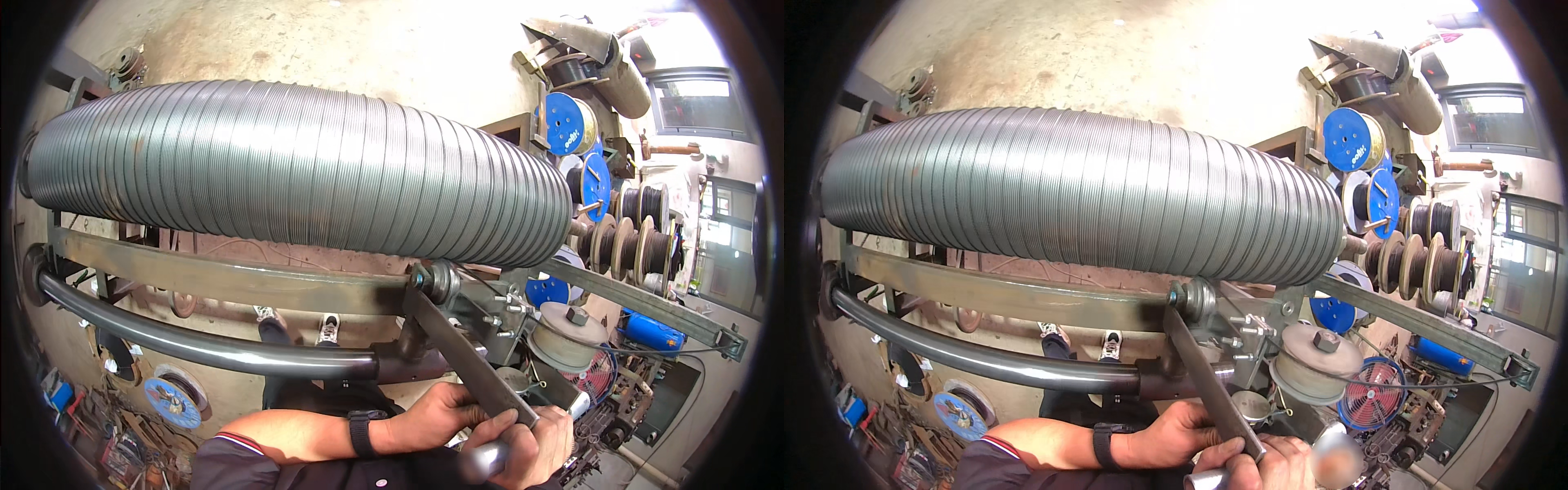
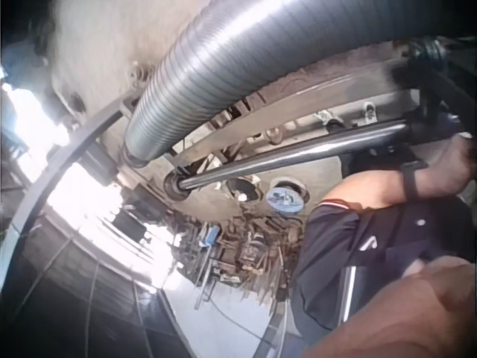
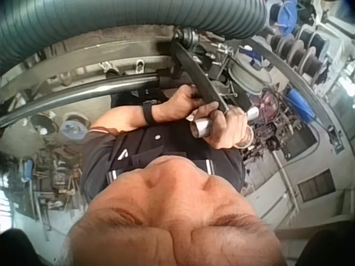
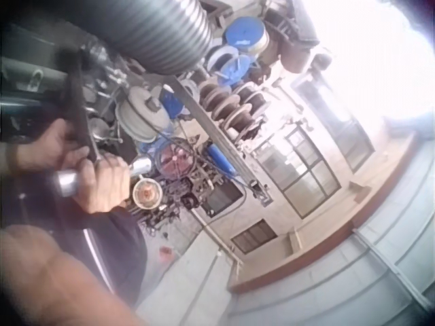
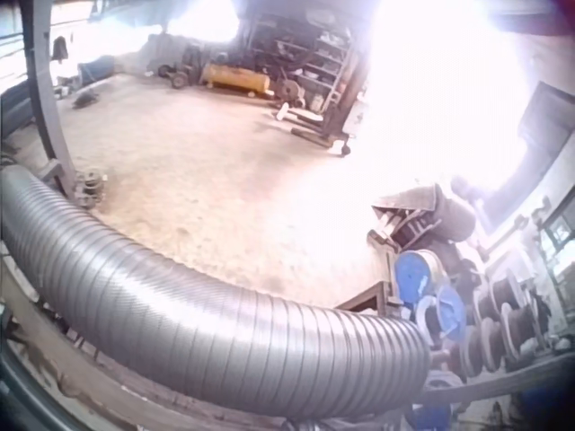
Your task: The person operates a wire coiling machine by turning a crank to wind wire onto a large spool. They use pliers to cut the wire and adjust the machine's chain and tension components during the process.
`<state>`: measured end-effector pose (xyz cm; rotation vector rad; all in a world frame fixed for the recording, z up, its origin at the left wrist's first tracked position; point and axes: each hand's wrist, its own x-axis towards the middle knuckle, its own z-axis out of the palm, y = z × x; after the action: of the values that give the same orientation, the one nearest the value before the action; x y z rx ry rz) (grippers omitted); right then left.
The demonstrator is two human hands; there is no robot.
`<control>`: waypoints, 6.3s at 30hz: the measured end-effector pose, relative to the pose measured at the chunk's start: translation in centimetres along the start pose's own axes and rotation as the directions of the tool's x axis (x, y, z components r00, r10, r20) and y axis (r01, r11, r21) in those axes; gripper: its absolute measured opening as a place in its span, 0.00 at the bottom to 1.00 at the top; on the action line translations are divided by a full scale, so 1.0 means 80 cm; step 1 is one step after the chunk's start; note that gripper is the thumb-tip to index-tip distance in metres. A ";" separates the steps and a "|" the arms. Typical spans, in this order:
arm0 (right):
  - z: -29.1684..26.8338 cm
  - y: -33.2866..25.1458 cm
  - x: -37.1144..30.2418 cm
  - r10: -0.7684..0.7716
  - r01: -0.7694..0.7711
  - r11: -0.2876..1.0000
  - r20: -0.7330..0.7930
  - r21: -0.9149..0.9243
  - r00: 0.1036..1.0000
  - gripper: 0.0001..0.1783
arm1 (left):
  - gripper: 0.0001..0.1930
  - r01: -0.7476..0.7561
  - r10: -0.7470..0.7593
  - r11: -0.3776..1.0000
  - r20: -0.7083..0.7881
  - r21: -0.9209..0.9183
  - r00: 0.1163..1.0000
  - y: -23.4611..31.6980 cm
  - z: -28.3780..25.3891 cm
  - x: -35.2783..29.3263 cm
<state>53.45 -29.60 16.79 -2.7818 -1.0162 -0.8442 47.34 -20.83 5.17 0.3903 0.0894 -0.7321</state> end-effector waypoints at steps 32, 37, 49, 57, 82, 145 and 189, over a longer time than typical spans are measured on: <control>-0.003 -0.038 0.023 0.229 -0.222 0.973 0.154 -0.062 0.961 0.10 | 0.14 0.068 -0.075 0.996 0.101 0.062 0.992 0.008 -0.019 -0.014; -0.005 -0.034 0.025 0.220 -0.213 0.975 0.153 -0.060 0.964 0.10 | 0.12 0.009 -0.013 0.999 0.088 0.037 0.996 0.010 -0.013 -0.011; -0.003 -0.049 0.032 0.246 -0.233 0.968 0.175 -0.090 0.953 0.11 | 0.11 -0.002 0.003 1.000 0.068 -0.012 0.998 0.017 -0.017 -0.019; 0.003 -0.048 0.033 0.210 -0.199 0.975 0.113 -0.099 0.971 0.11 | 0.11 -0.037 0.035 0.999 0.065 0.028 0.997 0.023 -0.015 -0.020; 0.012 -0.056 0.040 0.162 -0.157 0.984 0.055 -0.084 0.985 0.10 | 0.11 -0.027 0.029 0.999 0.053 -0.032 0.998 0.029 -0.019 -0.028; 0.023 -0.104 0.027 0.128 -0.122 0.981 0.025 -0.152 0.992 0.10 | 0.11 -0.050 0.047 0.995 0.036 0.089 0.998 0.045 -0.043 -0.062; 0.038 -0.112 0.062 0.017 -0.027 0.994 -0.092 -0.109 0.996 0.10 | 0.11 -0.049 0.047 0.993 0.024 0.109 0.999 0.059 -0.053 -0.084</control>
<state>52.57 -19.04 15.63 -2.8081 -0.9514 -1.0446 45.75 -11.81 4.20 0.4881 0.0196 -0.6954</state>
